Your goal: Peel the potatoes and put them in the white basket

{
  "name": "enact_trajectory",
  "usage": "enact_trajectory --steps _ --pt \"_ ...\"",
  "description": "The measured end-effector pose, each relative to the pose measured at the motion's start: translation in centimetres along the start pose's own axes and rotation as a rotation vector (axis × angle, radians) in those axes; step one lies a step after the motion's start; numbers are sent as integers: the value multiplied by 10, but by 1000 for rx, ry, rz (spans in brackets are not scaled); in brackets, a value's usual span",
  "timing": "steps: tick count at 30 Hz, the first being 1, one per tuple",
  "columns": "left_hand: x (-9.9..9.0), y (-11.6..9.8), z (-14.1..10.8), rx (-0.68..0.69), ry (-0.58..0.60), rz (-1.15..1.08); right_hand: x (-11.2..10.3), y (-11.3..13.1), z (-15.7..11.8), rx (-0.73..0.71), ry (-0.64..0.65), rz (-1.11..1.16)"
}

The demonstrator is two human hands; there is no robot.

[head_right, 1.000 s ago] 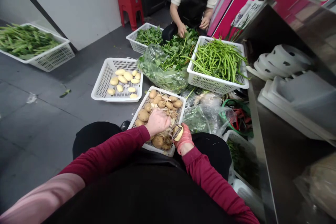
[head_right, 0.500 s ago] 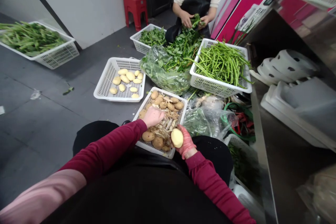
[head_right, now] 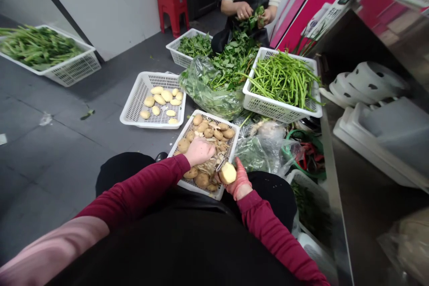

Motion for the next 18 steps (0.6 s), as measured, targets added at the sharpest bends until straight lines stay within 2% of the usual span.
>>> enact_trajectory --steps 7,10,14,18 --pt "-3 -8 -2 -91 -49 45 4 -7 -6 -98 108 -30" --pt "-5 -13 -4 -84 -38 29 9 -9 -5 -204 38 -43" --pt "1 -23 -8 -1 -60 24 16 -11 -3 -345 -125 -12" --pt "12 -8 -6 19 -11 31 14 -14 -2 -378 -154 -75"
Point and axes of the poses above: each hand's wrist, its own z-axis towards the middle knuckle, its own x-axis out of the palm, y = z × x, the point moved 1 cm from there along z, towards the middle knuckle, and after that the axes turned 13 degrees about y, right-handed, at the moved point
